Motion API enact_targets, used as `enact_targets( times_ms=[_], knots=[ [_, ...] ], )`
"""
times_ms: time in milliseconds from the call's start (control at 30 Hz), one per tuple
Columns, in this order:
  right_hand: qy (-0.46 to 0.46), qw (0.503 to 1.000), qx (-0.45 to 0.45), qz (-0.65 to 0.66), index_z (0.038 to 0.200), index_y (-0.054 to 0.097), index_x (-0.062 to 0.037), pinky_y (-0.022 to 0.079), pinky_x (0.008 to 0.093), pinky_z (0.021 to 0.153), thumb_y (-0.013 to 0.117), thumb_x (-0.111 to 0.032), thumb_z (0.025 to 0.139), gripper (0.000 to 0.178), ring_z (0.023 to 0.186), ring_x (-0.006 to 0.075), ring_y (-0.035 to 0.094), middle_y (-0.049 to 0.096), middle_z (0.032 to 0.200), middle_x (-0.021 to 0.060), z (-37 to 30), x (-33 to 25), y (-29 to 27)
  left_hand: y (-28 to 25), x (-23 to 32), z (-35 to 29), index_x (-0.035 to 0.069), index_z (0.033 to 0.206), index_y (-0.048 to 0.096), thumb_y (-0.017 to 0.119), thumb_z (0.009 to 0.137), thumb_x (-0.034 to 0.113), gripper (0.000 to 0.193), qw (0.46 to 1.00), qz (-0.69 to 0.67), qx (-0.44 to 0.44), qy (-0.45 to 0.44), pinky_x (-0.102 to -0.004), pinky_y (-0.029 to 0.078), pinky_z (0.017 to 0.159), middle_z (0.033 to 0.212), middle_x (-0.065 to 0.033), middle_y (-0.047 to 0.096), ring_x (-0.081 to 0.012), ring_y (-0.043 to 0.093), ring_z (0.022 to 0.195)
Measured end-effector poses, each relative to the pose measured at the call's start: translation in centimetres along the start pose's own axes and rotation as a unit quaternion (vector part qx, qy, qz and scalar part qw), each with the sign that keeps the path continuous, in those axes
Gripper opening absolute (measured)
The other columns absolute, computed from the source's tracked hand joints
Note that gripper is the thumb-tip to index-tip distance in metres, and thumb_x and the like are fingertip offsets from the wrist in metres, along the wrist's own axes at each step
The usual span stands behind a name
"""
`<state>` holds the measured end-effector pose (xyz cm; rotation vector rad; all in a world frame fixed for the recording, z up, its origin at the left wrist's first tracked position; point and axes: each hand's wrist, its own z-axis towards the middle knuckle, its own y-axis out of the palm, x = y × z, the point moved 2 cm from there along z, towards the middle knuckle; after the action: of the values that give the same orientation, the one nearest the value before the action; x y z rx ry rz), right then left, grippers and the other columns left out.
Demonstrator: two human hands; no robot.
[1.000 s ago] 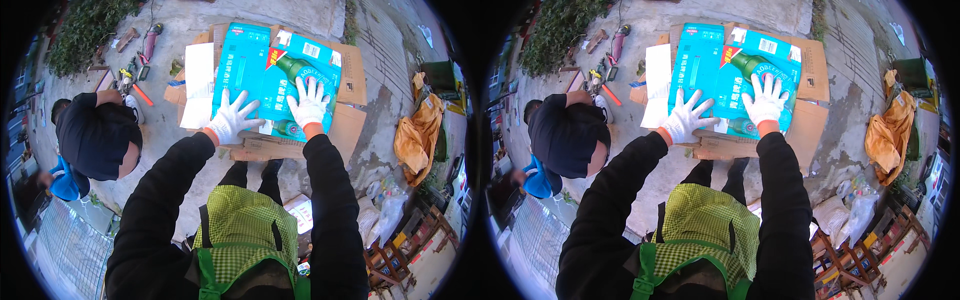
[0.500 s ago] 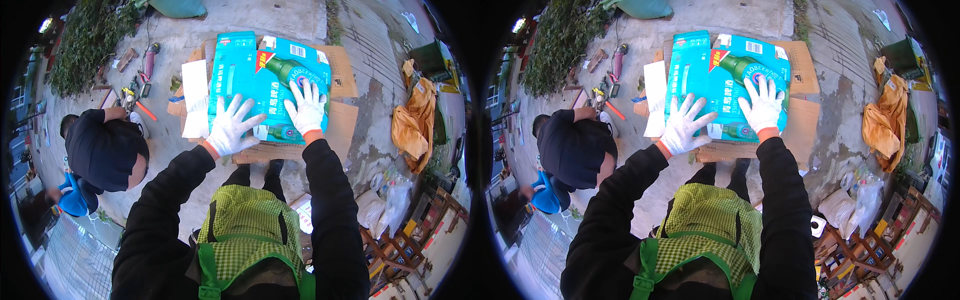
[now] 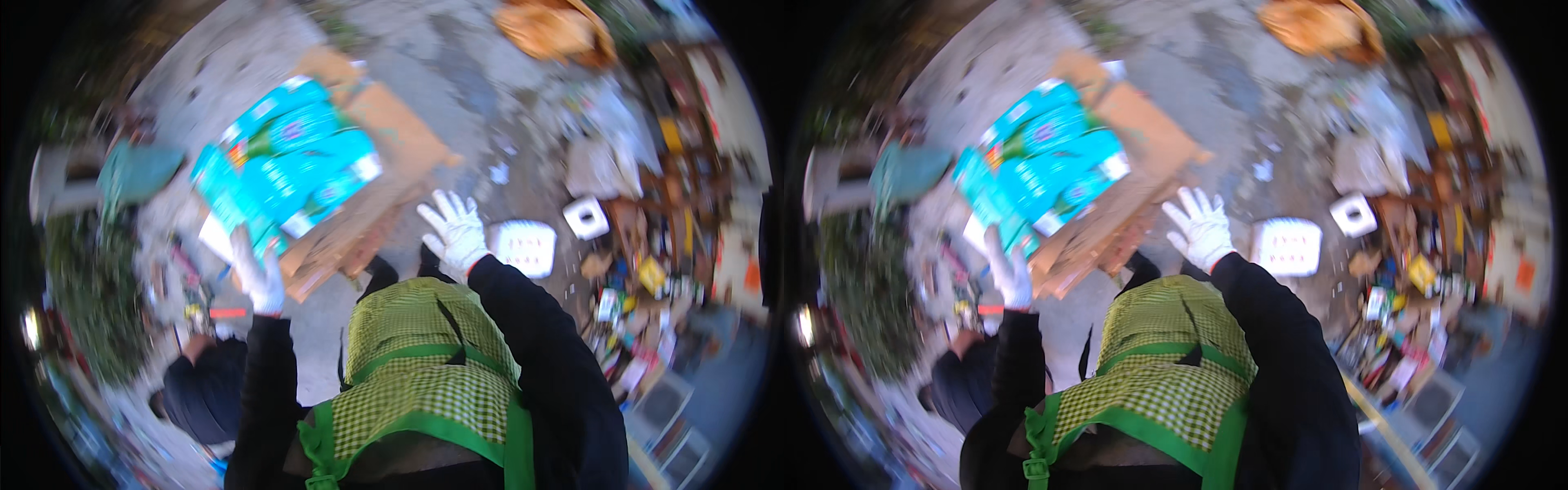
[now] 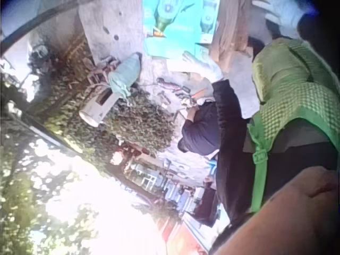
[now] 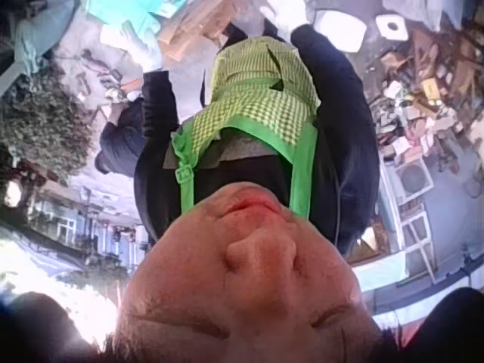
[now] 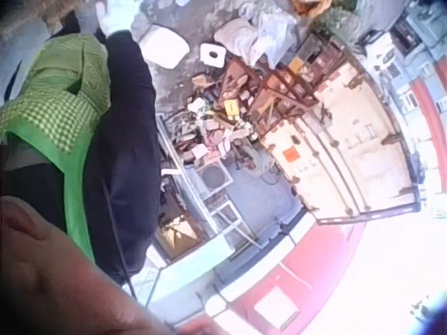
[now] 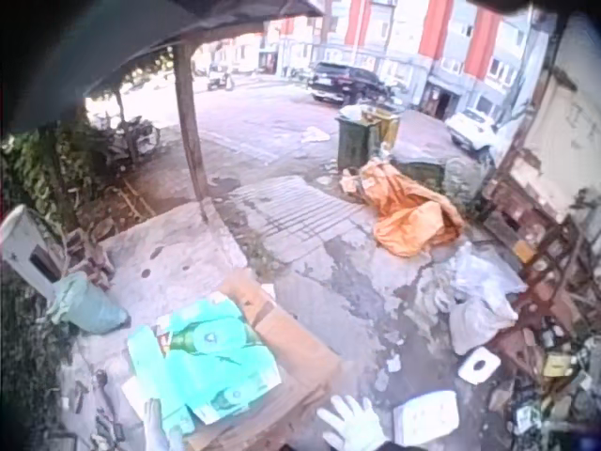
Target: The person sorts recyclable materials in an outdoor area. They pick up cardboard boxes, flatten them, and place them on a growing stack. They also handle plastic bottles and other packaging, moving them into a clear plastic bag. Another person is visible in the background working with cardboard.
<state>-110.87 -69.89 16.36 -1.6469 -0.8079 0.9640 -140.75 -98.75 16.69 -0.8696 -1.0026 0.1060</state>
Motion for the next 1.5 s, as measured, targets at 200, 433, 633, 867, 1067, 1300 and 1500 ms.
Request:
enact_targets(
  times_ms=[200,433,633,867,1067,1300,1500],
  knots=[
    [0.333,0.932,-0.081,0.12,0.142,0.052,-0.018,0.031,0.0576,0.112,0.054,-0.047,0.094,0.056,0.139,0.0397,0.04,0.042,0.153,0.0185,-23.8,7.7,3.2,5.9,12.2,-5.8,-0.004,0.154,0.03,0.054,0.096,0.005,0.063,0.964,-0.061,-0.259,0.021,-0.0406,0.023,0.121,0.16,-0.0228,0.031,-0.0343,0.031,0.148],
    [0.535,0.746,0.003,0.397,0.132,0.063,-0.0095,0.04,0.0433,0.111,0.049,-0.044,0.101,0.048,0.132,0.0368,0.051,0.056,0.141,0.0215,-51.3,10.6,12.2,18.8,28.4,-16.0,-0.003,0.149,0.039,0.056,0.098,0.014,0.056,0.885,-0.064,-0.43,0.17,-0.0395,0.031,0.117,0.151,-0.0223,0.045,-0.0331,0.042,0.142],
    [0.682,0.585,-0.014,0.439,0.129,0.064,-0.008,0.045,0.0433,0.105,0.047,-0.047,0.099,0.052,0.124,0.0366,0.058,0.064,0.129,0.0183,-78.1,9.0,22.0,31.1,44.0,-32.5,-0.001,0.146,0.045,0.057,0.097,0.017,0.053,0.802,-0.047,-0.576,0.152,-0.0369,0.036,0.115,0.146,-0.0213,0.051,-0.0297,0.048,0.138],
    [0.801,0.362,0.126,0.461,0.124,0.068,-0.0068,0.048,0.0428,0.1,0.056,-0.043,0.098,0.047,0.116,0.0363,0.063,0.069,0.121,0.0206,-97.2,5.1,27.7,42.7,58.1,-47.1,0.005,0.14,0.054,0.063,0.095,0.033,0.053,0.706,0.032,-0.623,0.334,-0.0397,0.04,0.111,0.143,-0.0196,0.055,-0.0331,0.05,0.135],
    [0.774,0.222,0.148,0.575,0.127,0.066,-0.004,0.052,0.0355,0.09,0.061,-0.036,0.097,0.044,0.097,0.0238,0.068,0.073,0.111,0.0124,-100.1,9.3,30.6,55.1,62.9,-54.5,0.0,0.14,0.053,0.064,0.094,0.037,0.059,0.699,0.079,-0.669,0.238,-0.0393,0.047,0.104,0.136,-0.0211,0.06,-0.0325,0.059,0.124],
    [0.739,0.24,0.158,0.61,0.129,0.065,-0.0043,0.051,0.0328,0.093,0.063,-0.034,0.097,0.044,0.103,0.0216,0.067,0.072,0.115,0.0124,-112.1,28.2,30.7,72.3,62.8,-62.0,-0.007,0.134,0.056,0.064,0.09,0.039,0.064,0.752,0.148,-0.631,0.125,-0.0399,0.047,0.104,0.13,-0.0258,0.063,-0.0363,0.061,0.122],
    [0.707,0.383,0.237,0.545,0.129,0.065,-0.005,0.049,0.0336,0.1,0.064,-0.03,0.097,0.041,0.113,0.0248,0.066,0.071,0.12,0.0167,-124.6,50.1,24.4,84.5,72.5,-67.9,-0.009,0.135,0.054,0.064,0.09,0.035,0.064,0.746,0.165,-0.641,-0.079,-0.037,0.044,0.106,0.133,-0.0242,0.062,-0.031,0.059,0.126]
  ],
)
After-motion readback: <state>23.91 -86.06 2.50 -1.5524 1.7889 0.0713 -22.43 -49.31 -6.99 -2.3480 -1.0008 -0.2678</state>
